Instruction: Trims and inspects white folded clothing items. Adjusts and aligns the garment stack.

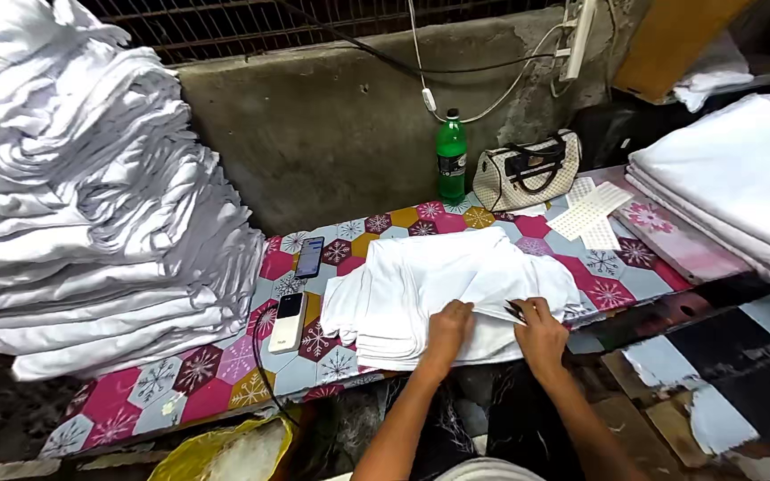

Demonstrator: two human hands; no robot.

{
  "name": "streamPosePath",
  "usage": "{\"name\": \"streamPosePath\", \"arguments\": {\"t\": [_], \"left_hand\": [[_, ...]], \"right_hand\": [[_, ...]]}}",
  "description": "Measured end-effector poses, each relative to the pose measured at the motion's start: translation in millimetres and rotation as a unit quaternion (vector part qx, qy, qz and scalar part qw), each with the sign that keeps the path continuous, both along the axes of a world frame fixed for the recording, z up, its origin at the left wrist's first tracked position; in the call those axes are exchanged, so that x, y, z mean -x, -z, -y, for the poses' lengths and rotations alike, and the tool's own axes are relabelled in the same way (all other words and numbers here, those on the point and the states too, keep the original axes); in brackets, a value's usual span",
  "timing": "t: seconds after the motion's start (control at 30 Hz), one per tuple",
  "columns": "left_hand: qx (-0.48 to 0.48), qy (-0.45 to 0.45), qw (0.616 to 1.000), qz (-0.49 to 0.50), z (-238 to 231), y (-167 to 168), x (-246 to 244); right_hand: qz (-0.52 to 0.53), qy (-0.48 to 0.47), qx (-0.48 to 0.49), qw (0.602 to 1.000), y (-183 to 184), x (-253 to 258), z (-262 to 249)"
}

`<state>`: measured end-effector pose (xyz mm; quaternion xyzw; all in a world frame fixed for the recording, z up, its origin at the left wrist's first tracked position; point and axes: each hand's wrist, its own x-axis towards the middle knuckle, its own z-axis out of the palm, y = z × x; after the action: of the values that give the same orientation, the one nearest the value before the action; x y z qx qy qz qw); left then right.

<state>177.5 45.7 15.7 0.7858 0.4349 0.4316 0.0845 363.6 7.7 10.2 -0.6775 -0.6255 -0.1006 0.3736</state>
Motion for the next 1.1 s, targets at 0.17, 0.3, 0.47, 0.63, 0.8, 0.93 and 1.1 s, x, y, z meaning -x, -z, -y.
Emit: {"name": "streamPosePath", "arguments": {"t": [0.17,0.3,0.47,0.63,0.8,0.93,1.1], "left_hand": [[0.157,-0.142,0.977,0.002,-25,23,60],[0.153,-0.168,0.973,0.047,6,21,58],[0.170,-0.060,0.982,0.050,37,27,5],[0.138,0.004,0.990,0.013,22,73,-12],[0.076,-0.010,0.997,-0.011,18,94,-16],[0.138,0.010,0.990,0.038,18,88,-11],[0.237,0.033,0.966,0.093,27,80,-2]], "right_hand": [[-0.095,-0.068,0.296,0.948,10,-7,30],[-0.213,-0.118,0.465,0.851,16,-20,50],[-0.259,-0.151,0.395,0.869,2,-21,46],[-0.329,-0.181,0.400,0.836,4,-10,41],[-0.466,-0.162,0.437,0.752,23,-2,37],[-0.547,-0.175,0.462,0.676,29,4,31],[-0.564,-0.171,0.498,0.636,40,11,29]]}}
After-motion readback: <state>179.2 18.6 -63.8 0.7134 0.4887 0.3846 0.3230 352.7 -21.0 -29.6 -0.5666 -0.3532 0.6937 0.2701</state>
